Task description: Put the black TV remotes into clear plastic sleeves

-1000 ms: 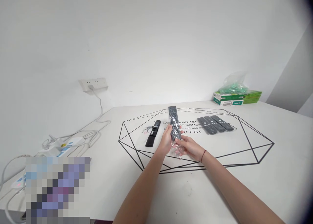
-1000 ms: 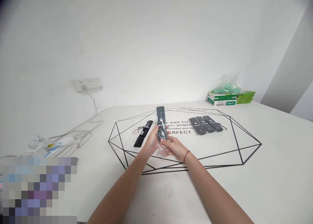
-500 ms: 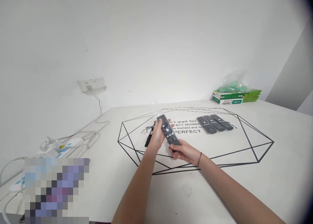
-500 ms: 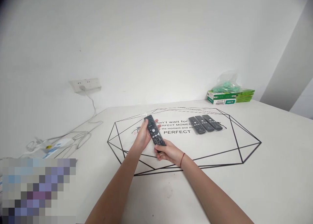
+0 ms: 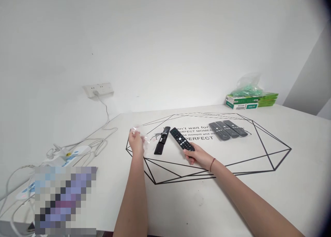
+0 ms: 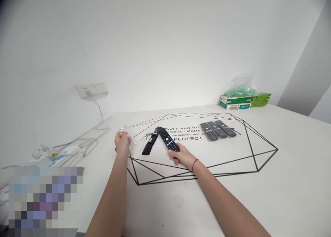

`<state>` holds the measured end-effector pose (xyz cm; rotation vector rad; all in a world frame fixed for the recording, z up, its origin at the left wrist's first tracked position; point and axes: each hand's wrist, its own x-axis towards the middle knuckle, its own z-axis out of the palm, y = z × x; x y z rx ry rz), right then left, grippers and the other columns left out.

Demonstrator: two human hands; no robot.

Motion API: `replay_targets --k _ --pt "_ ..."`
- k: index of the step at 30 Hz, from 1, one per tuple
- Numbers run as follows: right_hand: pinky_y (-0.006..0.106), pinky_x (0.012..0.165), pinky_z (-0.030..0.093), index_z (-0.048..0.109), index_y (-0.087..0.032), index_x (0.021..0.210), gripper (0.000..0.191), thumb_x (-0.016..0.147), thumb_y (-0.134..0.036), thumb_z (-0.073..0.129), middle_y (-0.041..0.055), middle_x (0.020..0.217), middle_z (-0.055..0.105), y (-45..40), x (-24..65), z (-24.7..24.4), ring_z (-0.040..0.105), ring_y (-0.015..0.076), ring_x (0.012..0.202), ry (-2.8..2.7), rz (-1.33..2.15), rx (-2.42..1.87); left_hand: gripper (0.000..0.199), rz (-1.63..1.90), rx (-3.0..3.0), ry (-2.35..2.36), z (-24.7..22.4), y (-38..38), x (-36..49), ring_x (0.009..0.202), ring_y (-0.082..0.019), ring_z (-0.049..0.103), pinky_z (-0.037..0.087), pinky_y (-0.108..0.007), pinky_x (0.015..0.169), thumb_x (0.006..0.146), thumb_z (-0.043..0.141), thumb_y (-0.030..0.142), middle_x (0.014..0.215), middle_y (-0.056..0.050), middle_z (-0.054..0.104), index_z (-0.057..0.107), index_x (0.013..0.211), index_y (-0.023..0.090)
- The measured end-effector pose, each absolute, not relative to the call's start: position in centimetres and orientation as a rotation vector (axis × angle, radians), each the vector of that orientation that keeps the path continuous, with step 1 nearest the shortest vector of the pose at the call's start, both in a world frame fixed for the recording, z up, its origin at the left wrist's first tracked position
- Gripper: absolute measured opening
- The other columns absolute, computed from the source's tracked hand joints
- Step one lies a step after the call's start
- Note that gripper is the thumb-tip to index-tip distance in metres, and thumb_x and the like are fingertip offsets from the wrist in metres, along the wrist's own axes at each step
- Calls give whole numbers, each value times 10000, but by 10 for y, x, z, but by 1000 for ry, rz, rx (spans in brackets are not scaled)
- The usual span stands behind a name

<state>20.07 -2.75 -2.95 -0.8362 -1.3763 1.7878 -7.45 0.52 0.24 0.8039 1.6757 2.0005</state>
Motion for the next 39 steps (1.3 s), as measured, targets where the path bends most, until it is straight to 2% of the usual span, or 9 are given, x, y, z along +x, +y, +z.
replay_targets --k 3,7,13,20,25,29,35,37,39 --pt "220 467 355 392 -206 838 365 715 -376 691 -57 621 505 -24 205 -31 353 45 446 -1301 1798 -826 441 1635 1166 1907 -12 6 -91 536 -83 527 446 -237 586 819 479 357 910 -51 630 509 1229 199" --pt "220 476 357 397 -204 849 349 726 -365 681 -49 646 513 -22 207 -35 350 42 459 -1292 1822 -783 399 1302 1559 2080 -23 10 -85 775 -175 599 434 -301 785 838 451 354 864 -60 671 562 1182 186" --pt "223 464 362 400 -199 847 356 717 -367 687 -46 648 517 -21 206 -38 355 45 453 -1311 1816 -785 451 1058 1734 2412 -31 14 -66 991 -266 558 400 -381 850 893 318 357 1048 -132 633 483 1279 190" --pt "220 456 360 412 -197 830 348 713 -360 696 -40 637 525 -22 206 -36 362 47 451 -1313 1826 -806 446 785 1815 2443 -36 15 -60 1119 -326 469 371 -441 899 850 373 487 1242 -123 529 585 1172 263" --pt "222 455 367 433 -192 841 358 696 -355 717 -35 630 525 -22 206 -34 370 54 456 -1299 1843 -823 482 782 1824 2422 -41 18 -58 1204 -296 432 352 -429 951 888 313 437 1352 -160 440 486 1288 233" --pt "217 449 366 435 -191 838 359 693 -353 721 -38 619 524 -22 205 -34 371 54 449 -1305 1836 -838 503 681 1825 2352 -45 20 -53 1340 -329 250 205 -581 1013 904 238 476 1478 -137 264 498 1274 256" --pt "211 415 348 425 -208 835 354 803 -546 525 -17 586 549 -20 202 -33 348 62 396 -1162 1868 -900 483 743 1851 2351 -40 19 -46 1345 -373 216 128 -656 998 894 282 491 1427 -155 358 561 1196 238" --pt "209 399 332 424 -211 823 393 832 -603 418 -8 566 551 -18 202 -33 339 70 381 -1063 1887 -905 449 972 1939 2345 -33 17 -38 1350 -367 200 121 -615 1031 893 327 456 1418 -152 372 572 1181 214" --pt "208 399 331 433 -210 816 414 844 -618 370 -3 557 554 -16 201 -34 343 77 380 -977 1908 -891 411 1199 2013 2170 -24 15 -25 1313 -326 293 167 -526 1062 898 344 404 1350 -148 458 595 1143 190"
